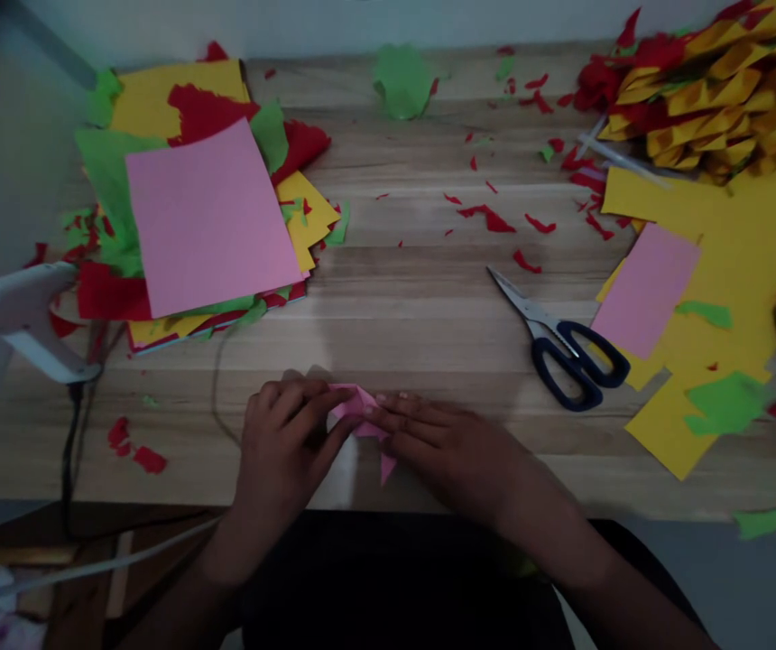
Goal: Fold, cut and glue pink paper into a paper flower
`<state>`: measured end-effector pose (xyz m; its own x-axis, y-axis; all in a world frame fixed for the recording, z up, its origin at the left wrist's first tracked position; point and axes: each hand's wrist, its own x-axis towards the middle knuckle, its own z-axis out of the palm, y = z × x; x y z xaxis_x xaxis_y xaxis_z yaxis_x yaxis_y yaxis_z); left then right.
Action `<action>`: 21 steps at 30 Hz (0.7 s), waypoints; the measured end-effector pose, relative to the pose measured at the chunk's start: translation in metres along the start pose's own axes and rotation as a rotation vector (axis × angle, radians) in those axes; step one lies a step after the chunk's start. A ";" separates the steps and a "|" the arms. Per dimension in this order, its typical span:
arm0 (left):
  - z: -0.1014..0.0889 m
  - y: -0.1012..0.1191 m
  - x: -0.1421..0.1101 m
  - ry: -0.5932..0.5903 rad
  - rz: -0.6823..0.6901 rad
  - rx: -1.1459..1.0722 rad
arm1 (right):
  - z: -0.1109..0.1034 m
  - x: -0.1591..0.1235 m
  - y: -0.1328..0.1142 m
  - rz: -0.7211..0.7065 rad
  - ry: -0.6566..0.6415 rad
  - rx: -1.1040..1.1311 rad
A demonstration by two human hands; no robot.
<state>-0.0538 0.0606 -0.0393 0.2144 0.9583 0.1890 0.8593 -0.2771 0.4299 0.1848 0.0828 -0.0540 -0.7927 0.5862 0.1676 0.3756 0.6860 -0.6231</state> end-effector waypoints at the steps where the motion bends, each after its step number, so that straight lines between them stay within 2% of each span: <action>1: 0.000 -0.001 0.000 0.002 0.019 -0.008 | -0.001 0.000 0.000 -0.004 -0.005 -0.003; 4: 0.001 -0.001 -0.001 0.000 0.051 -0.018 | -0.003 0.002 0.000 -0.029 -0.002 -0.006; 11: -0.003 0.004 -0.001 -0.070 0.001 0.017 | -0.002 0.003 -0.005 -0.017 -0.044 -0.084; 18: -0.003 0.003 -0.002 0.004 -0.005 -0.081 | 0.002 0.006 -0.012 -0.005 -0.007 -0.198; 21: -0.003 0.004 -0.003 -0.004 -0.018 -0.050 | 0.004 0.005 -0.012 -0.001 0.025 -0.206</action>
<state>-0.0526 0.0569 -0.0358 0.2014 0.9633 0.1777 0.8386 -0.2633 0.4769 0.1745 0.0755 -0.0486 -0.7815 0.5946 0.1888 0.4675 0.7586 -0.4538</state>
